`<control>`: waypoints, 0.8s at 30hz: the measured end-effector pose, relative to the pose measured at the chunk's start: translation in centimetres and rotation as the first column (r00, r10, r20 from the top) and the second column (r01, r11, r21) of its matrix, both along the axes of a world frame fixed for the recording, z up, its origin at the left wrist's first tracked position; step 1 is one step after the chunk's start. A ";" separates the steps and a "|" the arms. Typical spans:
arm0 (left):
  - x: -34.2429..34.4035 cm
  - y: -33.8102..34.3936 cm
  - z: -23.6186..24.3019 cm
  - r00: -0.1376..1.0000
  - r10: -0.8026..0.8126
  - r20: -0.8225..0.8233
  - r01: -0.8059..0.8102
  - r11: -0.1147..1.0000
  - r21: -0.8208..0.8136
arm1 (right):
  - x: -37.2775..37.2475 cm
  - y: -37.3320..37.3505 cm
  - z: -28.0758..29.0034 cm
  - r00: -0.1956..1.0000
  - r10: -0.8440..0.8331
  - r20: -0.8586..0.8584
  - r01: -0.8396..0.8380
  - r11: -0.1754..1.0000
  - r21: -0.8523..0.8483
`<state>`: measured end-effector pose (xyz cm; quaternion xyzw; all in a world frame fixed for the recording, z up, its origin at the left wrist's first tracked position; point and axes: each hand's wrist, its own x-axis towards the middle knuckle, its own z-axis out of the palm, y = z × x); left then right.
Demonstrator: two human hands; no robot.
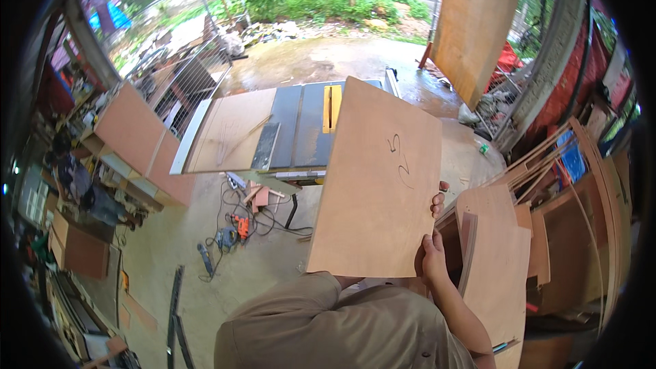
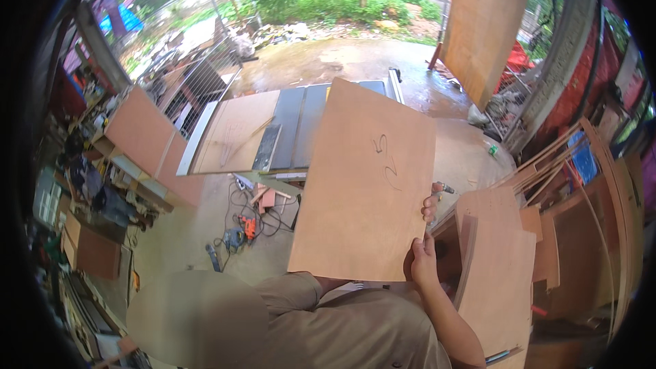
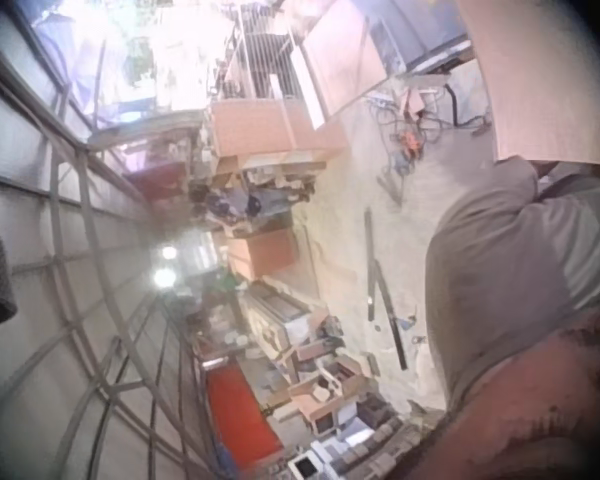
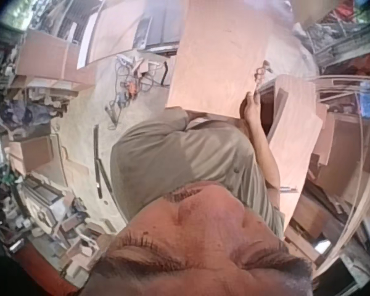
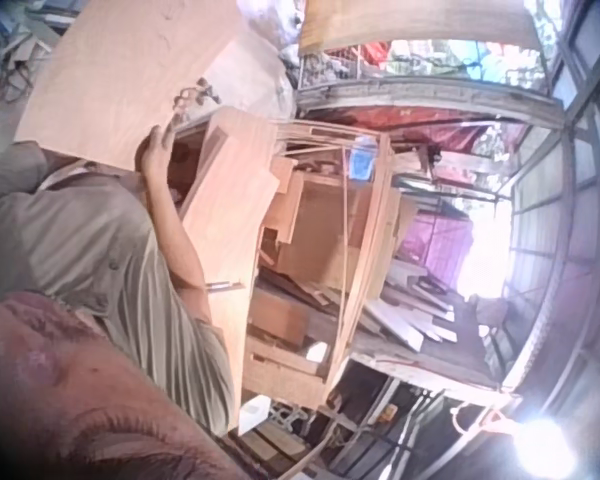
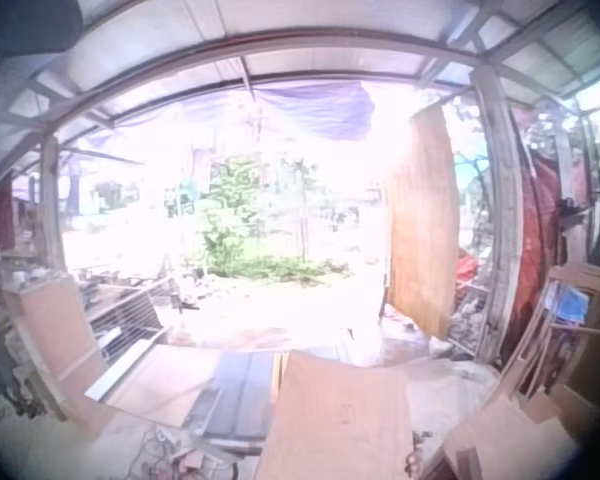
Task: The person uses a table saw to cut rectangular pieces of plywood. They guide the wood through the saw blade, remove the cut pieces, and stack them. The person then picks up a larger wooden cabinet frame and places a cut piece inside it to check the fit.
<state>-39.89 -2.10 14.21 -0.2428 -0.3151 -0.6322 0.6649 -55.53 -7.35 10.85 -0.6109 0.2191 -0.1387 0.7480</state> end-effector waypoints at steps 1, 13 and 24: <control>0.1 0.1 0.1 0.999 0.039 -0.002 -0.039 0.999 -0.001 | 0.4 -0.4 -0.5 1.000 0.012 -0.014 -0.012 0.999 0.043; -1.1 4.8 3.3 0.867 0.498 0.020 -0.495 0.855 0.155 | -0.9 -2.3 -1.3 0.987 0.099 0.123 -0.122 0.973 0.198; -10.1 18.0 3.0 0.204 0.111 0.973 -0.915 -0.332 0.230 | -3.3 -4.7 -3.3 0.955 -0.060 0.291 0.021 0.991 0.133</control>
